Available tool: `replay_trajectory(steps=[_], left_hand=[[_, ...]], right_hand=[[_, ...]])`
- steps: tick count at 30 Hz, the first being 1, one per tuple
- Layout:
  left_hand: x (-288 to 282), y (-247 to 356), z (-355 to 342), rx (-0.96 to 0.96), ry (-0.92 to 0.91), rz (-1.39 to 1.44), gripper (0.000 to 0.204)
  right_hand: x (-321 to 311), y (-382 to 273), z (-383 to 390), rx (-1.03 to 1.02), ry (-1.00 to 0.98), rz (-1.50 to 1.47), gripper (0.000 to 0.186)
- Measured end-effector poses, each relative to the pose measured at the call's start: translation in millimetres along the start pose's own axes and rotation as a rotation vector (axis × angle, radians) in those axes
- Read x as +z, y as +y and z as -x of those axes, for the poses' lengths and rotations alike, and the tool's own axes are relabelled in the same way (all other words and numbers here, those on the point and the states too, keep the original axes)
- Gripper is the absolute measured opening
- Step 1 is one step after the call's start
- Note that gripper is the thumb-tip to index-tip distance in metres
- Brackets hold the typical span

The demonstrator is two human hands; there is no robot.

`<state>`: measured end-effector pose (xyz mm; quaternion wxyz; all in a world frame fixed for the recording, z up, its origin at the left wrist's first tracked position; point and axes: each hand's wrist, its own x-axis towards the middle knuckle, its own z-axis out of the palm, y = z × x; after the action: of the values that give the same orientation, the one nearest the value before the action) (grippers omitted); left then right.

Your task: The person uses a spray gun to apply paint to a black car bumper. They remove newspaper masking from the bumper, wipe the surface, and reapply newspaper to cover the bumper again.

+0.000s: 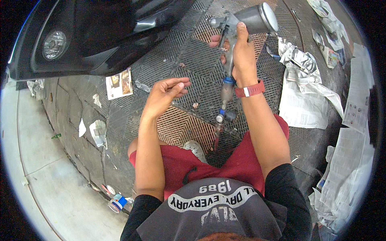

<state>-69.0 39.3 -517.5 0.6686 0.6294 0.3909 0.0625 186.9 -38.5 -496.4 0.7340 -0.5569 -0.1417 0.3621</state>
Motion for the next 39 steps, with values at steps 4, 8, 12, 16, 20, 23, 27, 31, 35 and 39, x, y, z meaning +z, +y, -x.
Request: replay_trajectory(steps=[4,8,12,16,20,23,27,31,35,39], left_hand=[[4,1,-1,0.016,-0.018,-0.018,0.036],[4,-1,0,0.011,-0.020,-0.024,0.036],[1,-2,2,0.015,-0.013,-0.029,0.036],[2,-1,5,0.002,0.011,-0.063,0.035],[6,3,2,0.005,-0.001,-0.035,0.035],[11,5,-2,0.005,-0.016,-0.021,0.035],[17,6,-5,0.020,-0.030,-0.011,0.037],[19,6,-4,0.031,-0.021,0.011,0.032],[15,6,-2,0.041,-0.016,-0.120,0.030],[16,5,-1,0.051,0.004,-0.133,0.030]], right_hand=[[-2,-6,-5,0.015,-0.018,0.019,0.069],[-3,-5,-25,-0.162,0.146,0.061,0.073],[-6,-1,-34,-0.249,0.212,0.076,0.071],[-7,0,-22,-0.186,0.176,0.087,0.068],[0,-2,7,-0.109,0.082,0.050,0.064],[7,-3,31,0.029,0.009,0.019,0.062],[18,-2,57,0.085,-0.125,-0.001,0.067],[36,-1,69,0.070,-0.230,-0.003,0.067],[47,-1,77,0.065,-0.370,-0.164,0.067],[52,0,69,0.062,-0.378,-0.123,0.068]])
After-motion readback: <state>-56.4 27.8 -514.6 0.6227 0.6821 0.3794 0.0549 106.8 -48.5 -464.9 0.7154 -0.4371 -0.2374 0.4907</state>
